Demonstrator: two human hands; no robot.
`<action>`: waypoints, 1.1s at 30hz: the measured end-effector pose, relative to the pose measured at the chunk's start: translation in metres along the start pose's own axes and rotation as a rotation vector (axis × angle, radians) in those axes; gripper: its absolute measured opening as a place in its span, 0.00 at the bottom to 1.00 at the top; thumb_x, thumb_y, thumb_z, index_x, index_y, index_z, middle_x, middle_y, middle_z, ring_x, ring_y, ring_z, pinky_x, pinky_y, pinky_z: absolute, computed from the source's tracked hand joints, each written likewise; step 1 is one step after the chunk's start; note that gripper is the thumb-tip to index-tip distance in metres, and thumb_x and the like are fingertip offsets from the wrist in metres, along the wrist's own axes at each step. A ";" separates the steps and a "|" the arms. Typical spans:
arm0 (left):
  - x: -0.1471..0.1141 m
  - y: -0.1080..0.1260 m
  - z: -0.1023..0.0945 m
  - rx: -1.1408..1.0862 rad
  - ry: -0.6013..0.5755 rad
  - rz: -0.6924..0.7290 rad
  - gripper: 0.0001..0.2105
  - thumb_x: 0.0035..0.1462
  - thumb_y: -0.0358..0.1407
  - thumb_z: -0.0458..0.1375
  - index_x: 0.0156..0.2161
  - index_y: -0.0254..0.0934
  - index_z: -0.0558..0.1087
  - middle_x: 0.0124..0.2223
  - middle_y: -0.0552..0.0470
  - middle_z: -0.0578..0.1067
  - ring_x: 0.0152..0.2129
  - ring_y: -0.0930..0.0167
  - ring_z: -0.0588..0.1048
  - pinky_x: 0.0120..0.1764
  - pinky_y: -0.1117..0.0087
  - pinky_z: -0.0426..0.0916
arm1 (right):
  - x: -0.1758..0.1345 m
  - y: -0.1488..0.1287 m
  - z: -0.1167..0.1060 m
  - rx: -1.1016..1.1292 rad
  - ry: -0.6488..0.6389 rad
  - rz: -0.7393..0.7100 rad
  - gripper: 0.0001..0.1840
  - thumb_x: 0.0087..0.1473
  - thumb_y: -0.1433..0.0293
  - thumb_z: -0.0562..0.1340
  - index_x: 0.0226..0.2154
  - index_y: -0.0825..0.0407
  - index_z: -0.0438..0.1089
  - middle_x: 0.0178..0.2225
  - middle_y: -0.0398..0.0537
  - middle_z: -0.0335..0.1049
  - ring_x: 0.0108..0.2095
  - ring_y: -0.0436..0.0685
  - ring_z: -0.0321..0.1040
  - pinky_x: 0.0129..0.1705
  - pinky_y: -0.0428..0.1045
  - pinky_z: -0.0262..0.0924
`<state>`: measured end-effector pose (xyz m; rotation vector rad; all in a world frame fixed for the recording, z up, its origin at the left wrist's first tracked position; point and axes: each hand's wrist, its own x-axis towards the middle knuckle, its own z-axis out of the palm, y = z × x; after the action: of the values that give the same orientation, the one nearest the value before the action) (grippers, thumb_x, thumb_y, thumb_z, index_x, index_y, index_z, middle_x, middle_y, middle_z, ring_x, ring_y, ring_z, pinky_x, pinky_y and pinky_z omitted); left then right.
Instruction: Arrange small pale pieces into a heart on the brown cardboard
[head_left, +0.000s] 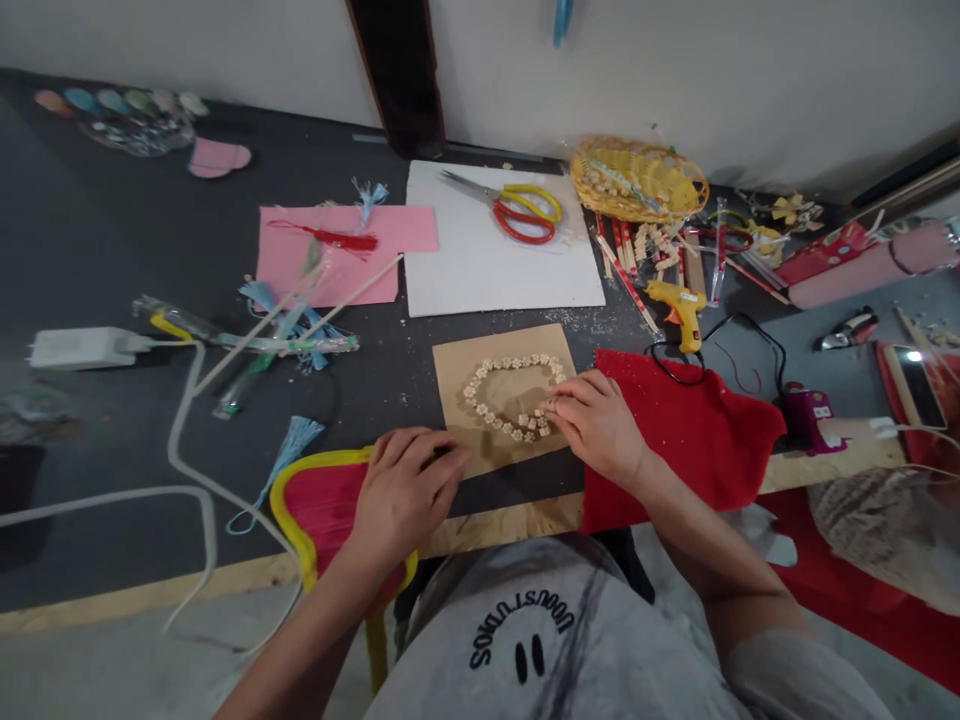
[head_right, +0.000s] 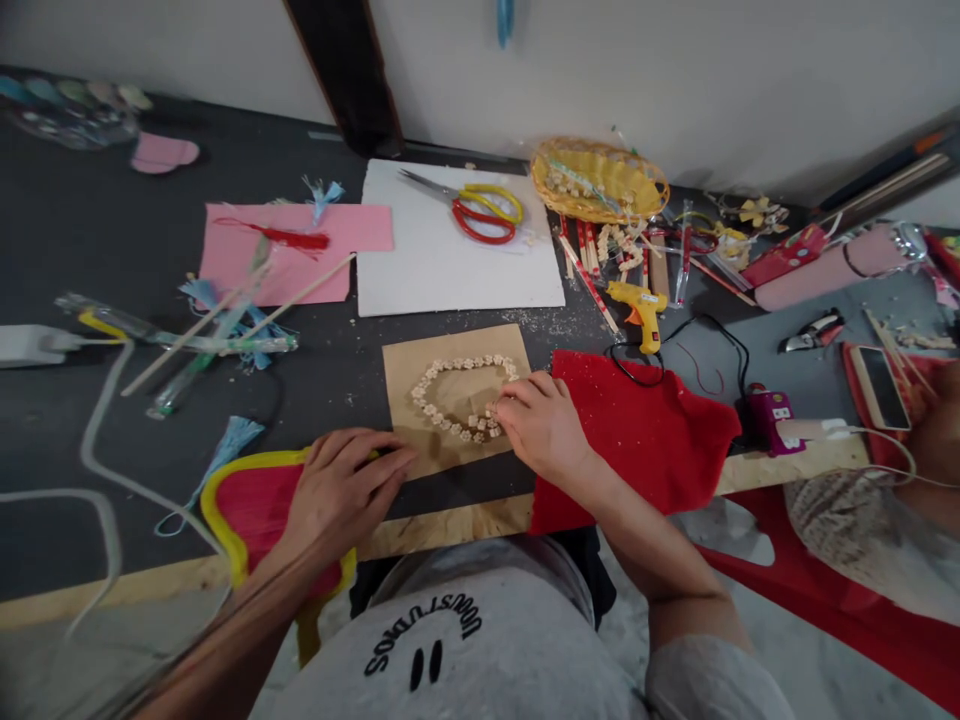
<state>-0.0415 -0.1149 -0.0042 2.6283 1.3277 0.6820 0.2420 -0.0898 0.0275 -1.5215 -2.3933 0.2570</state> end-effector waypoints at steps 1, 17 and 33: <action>0.000 0.000 0.000 -0.004 0.004 0.003 0.09 0.64 0.30 0.57 0.39 0.42 0.81 0.41 0.48 0.81 0.42 0.61 0.73 0.43 0.59 0.66 | 0.001 0.001 0.001 -0.009 0.009 0.001 0.10 0.66 0.67 0.61 0.38 0.46 0.80 0.42 0.48 0.79 0.46 0.61 0.65 0.44 0.56 0.61; 0.000 -0.002 0.000 0.007 0.015 0.018 0.10 0.64 0.29 0.57 0.39 0.42 0.81 0.40 0.48 0.81 0.41 0.61 0.74 0.43 0.59 0.66 | -0.016 0.011 -0.004 0.067 0.108 0.074 0.10 0.67 0.69 0.59 0.40 0.50 0.77 0.39 0.50 0.78 0.42 0.59 0.71 0.45 0.55 0.66; 0.001 -0.002 -0.001 0.003 -0.001 0.016 0.09 0.64 0.29 0.58 0.39 0.42 0.81 0.40 0.48 0.81 0.41 0.61 0.74 0.43 0.59 0.65 | -0.017 0.002 0.011 -0.080 0.071 0.031 0.07 0.65 0.65 0.64 0.38 0.48 0.79 0.39 0.47 0.79 0.42 0.60 0.65 0.42 0.55 0.59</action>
<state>-0.0428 -0.1129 -0.0030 2.6442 1.3096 0.6814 0.2468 -0.1039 0.0142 -1.5759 -2.3528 0.1139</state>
